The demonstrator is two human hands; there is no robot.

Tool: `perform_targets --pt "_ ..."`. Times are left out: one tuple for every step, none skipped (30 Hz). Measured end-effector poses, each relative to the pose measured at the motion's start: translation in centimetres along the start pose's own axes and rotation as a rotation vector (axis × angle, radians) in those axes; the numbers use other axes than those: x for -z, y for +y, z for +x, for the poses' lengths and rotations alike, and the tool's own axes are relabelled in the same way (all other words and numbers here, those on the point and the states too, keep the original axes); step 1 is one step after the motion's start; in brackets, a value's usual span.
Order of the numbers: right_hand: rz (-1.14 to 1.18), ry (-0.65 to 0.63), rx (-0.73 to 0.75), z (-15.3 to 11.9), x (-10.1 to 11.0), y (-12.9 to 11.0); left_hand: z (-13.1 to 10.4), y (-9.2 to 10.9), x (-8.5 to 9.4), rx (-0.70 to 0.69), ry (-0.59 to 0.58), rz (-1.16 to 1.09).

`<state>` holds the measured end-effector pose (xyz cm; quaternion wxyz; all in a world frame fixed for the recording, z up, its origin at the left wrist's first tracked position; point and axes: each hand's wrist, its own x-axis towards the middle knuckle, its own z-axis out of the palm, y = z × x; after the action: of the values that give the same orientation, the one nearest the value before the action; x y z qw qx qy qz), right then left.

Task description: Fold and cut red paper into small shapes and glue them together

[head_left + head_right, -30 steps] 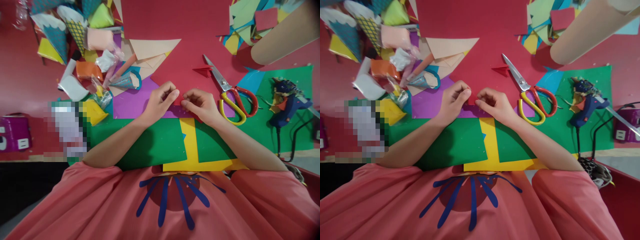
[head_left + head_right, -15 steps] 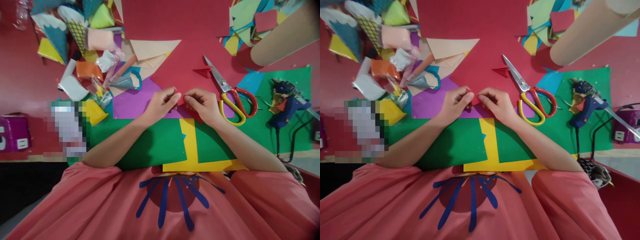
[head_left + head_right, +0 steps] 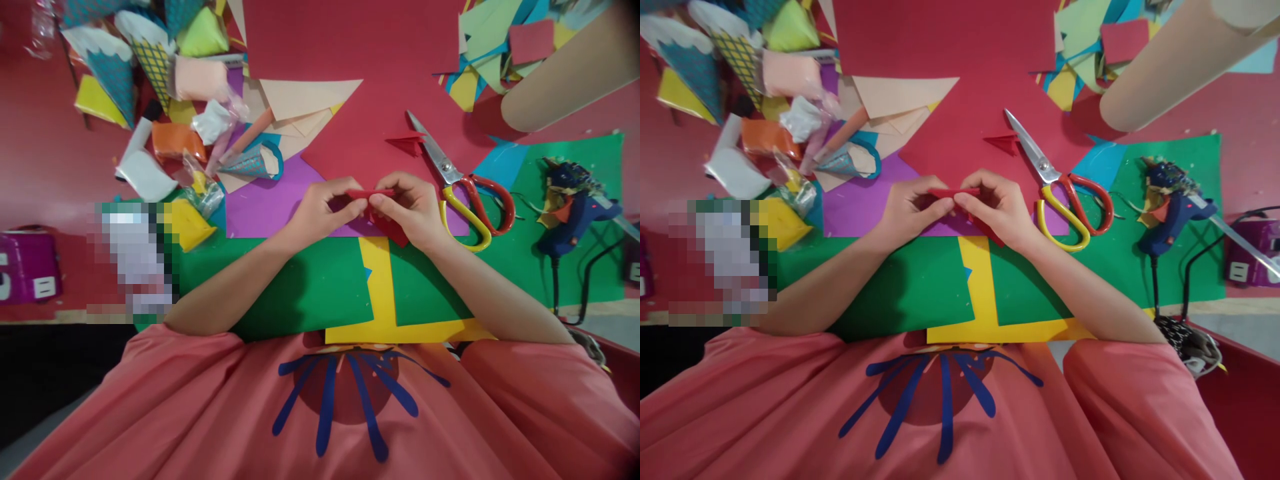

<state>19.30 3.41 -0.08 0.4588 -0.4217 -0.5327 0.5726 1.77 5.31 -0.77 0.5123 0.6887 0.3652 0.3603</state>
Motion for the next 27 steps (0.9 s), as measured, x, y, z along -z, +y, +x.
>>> perform_targets --pt "0.021 0.02 -0.004 0.1 0.0 0.1 0.0 0.0 0.0 -0.017 -0.002 0.025" --pt "0.034 0.035 -0.004 0.1 0.0 0.1 0.1 -0.1 0.1 -0.034 -0.004 0.046" --pt "0.042 0.043 0.0 0.2 0.0 0.1 0.1 -0.1 0.1 -0.047 -0.007 0.061" --pt "0.046 0.044 0.006 0.3 0.0 0.2 0.1 0.0 0.1 -0.056 -0.011 0.069" --pt "0.052 0.042 0.014 0.3 0.1 0.2 0.1 0.0 0.1 -0.06 -0.019 0.07" --pt "0.063 0.037 0.022 0.4 0.1 0.3 0.1 0.1 0.1 -0.055 -0.029 0.065" --pt "0.079 0.03 0.028 0.4 0.2 0.4 0.0 0.2 0.1 -0.044 -0.043 0.056" --pt "0.096 0.022 0.029 0.4 0.2 0.5 0.0 0.3 0.1 -0.027 -0.058 0.044" --pt "0.112 0.013 0.024 0.4 0.3 0.6 -0.1 0.4 0.1 -0.009 -0.074 0.029" --pt "0.128 0.003 0.017 0.4 0.4 0.7 -0.1 0.5 0.1 0.008 -0.09 0.014" --pt "0.143 -0.009 0.005 0.4 0.4 0.7 -0.2 0.6 0.2 0.022 -0.102 0.0" --pt "0.157 -0.02 -0.012 0.3 0.4 0.8 -0.2 0.7 0.2 0.034 -0.114 -0.013" --pt "0.172 -0.031 -0.031 0.3 0.4 0.7 -0.2 0.8 0.2 0.046 -0.124 -0.028" --pt "0.19 -0.04 -0.05 0.2 0.4 0.7 -0.2 0.8 0.3 0.061 -0.133 -0.044" --pt "0.21 -0.049 -0.067 0.2 0.4 0.6 -0.2 0.9 0.3 0.078 -0.144 -0.064" --pt "0.229 -0.056 -0.083 0.2 0.4 0.6 -0.1 1.0 0.3 0.094 -0.155 -0.087" --pt "0.246 -0.061 -0.095 0.1 0.4 0.5 -0.1 1.1 0.4 0.107 -0.167 -0.116" --pt "0.258 -0.064 -0.101 0.1 0.4 0.4 -0.1 1.1 0.4 0.117 -0.181 -0.145" --pt "0.267 -0.066 -0.102 0.1 0.4 0.4 -0.1 1.1 0.4 0.123 -0.192 -0.172" --pt "0.271 -0.067 -0.101 0.1 0.4 0.4 -0.1 1.1 0.4 0.126 -0.2 -0.194" --pt "0.273 -0.069 -0.1 0.1 0.4 0.4 -0.1 1.1 0.4 0.127 -0.204 -0.21" --pt "0.27 -0.072 -0.099 0.1 0.5 0.3 -0.2 1.1 0.4 0.13 -0.207 -0.223" --pt "0.263 -0.076 -0.099 0.1 0.6 0.3 -0.2 1.1 0.4 0.136 -0.209 -0.234" --pt "0.249 -0.079 -0.101 0.1 0.6 0.3 -0.2 1.1 0.4 0.148 -0.211 -0.246" --pt "0.231 -0.081 -0.101 0.1 0.6 0.3 -0.2 1.1 0.4 0.165 -0.219 -0.261" --pt "0.208 -0.09 -0.099 0.1 0.6 0.2 -0.2 1.1 0.5 0.186 -0.237 -0.275" --pt "0.185 -0.108 -0.096 0.0 0.6 0.0 -0.2 1.2 0.5 0.208 -0.265 -0.283"
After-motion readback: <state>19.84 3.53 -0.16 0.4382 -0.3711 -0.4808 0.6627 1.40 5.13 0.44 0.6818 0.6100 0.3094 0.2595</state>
